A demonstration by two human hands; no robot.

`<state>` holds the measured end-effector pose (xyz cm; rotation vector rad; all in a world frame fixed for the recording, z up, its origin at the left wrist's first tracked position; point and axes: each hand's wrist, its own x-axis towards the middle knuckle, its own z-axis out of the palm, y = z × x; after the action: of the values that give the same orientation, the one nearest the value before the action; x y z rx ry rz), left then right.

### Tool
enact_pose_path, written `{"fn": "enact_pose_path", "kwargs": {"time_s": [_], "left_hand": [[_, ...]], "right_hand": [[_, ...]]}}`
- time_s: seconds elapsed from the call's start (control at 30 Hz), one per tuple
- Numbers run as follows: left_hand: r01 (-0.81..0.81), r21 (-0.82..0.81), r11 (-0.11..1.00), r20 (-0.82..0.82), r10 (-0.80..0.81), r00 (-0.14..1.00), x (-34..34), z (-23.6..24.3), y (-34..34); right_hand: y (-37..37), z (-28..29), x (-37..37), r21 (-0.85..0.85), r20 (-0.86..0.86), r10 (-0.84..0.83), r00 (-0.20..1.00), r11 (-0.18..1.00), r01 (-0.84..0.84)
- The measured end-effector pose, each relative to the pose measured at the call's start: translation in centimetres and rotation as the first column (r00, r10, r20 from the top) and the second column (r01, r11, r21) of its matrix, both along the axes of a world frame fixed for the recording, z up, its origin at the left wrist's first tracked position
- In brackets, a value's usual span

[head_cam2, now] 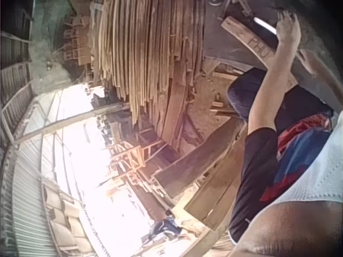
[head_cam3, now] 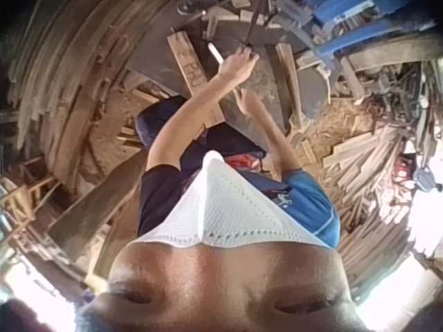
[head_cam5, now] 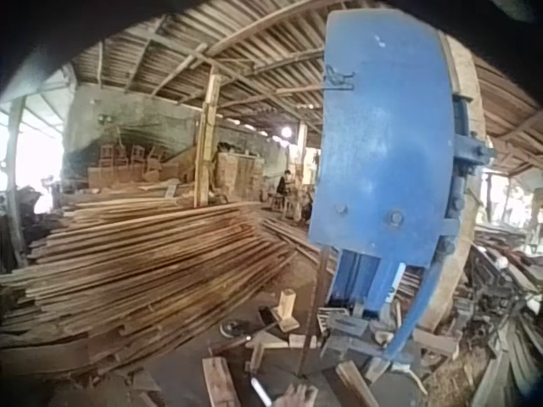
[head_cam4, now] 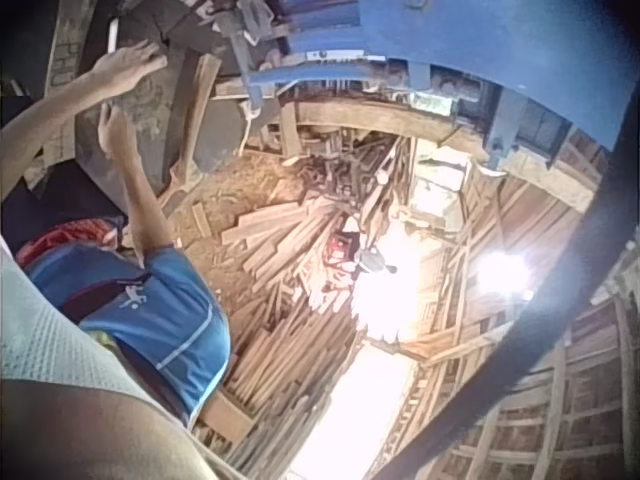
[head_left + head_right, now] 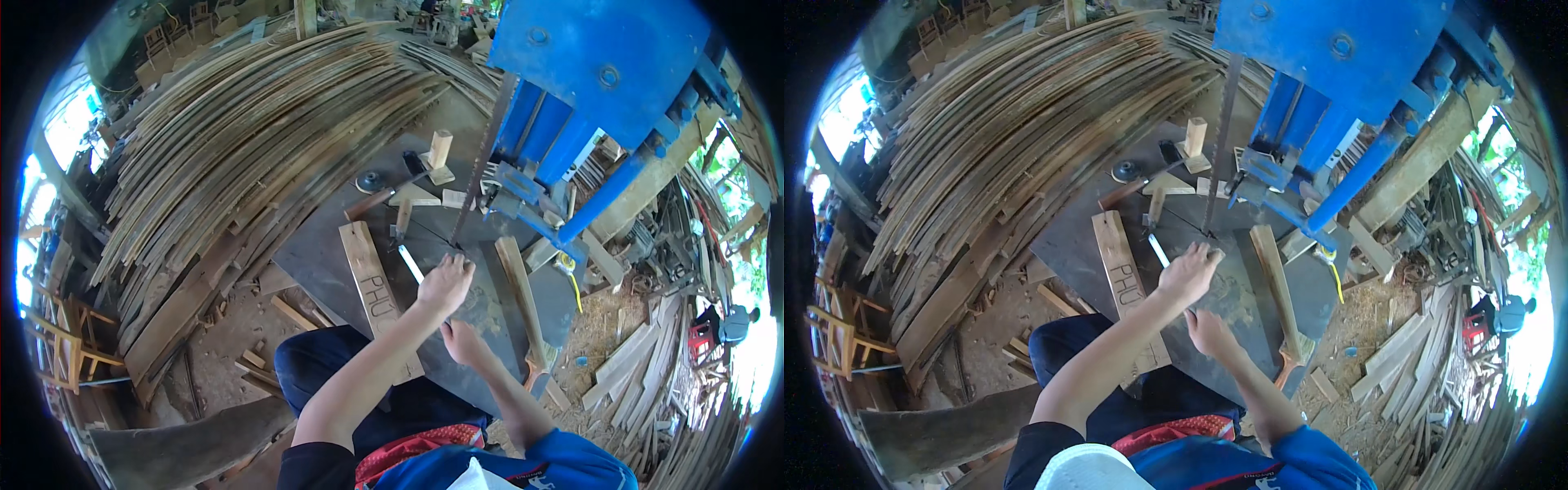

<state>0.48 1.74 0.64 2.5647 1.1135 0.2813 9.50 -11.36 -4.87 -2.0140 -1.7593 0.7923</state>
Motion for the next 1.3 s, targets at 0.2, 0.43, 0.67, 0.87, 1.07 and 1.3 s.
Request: {"fn": "enact_pose_path", "kwargs": {"time_s": [0.2, 0.43, 0.67, 0.87, 1.07, 1.3], "left_hand": [[-0.017, 0.151, 0.988, 0.011, 0.016, 1.0, 0.6, -1.7, -0.6], [0.008, 0.001, 1.0, 0.017, -0.008, 1.0, 0.1, -0.3, -0.1], [-0.009, 0.105, 0.994, 0.038, 0.005, 0.999, 0.5, -1.5, -0.4], [-0.026, 0.076, 0.997, 0.074, 0.021, 0.997, 0.1, -1.7, -0.3], [-0.049, 0.058, 0.997, 0.065, 0.046, 0.997, 0.0, -0.5, -1.0], [0.005, 0.052, 0.999, 0.016, -0.006, 1.0, 1.2, -0.4, -2.3]], "right_hand": [[-2.8, 0.0, 1.7, 0.03, -0.023, 0.005, 1.0, 1.0, -0.004], [1.1, -1.0, -0.3, 0.002, 0.078, -0.001, 0.997, 1.0, 0.001], [-2.5, 1.1, 1.5, -0.073, 0.013, 0.024, 1.0, 0.997, -0.023], [-2.1, -0.8, -0.4, 0.067, 0.098, -0.035, 0.995, 0.997, 0.029], [-0.2, 0.0, -0.6, -0.041, 0.067, -0.04, 0.997, 0.998, 0.043], [-0.6, -2.0, -0.3, -0.027, 0.053, -0.078, 0.996, 0.996, 0.079]]}}
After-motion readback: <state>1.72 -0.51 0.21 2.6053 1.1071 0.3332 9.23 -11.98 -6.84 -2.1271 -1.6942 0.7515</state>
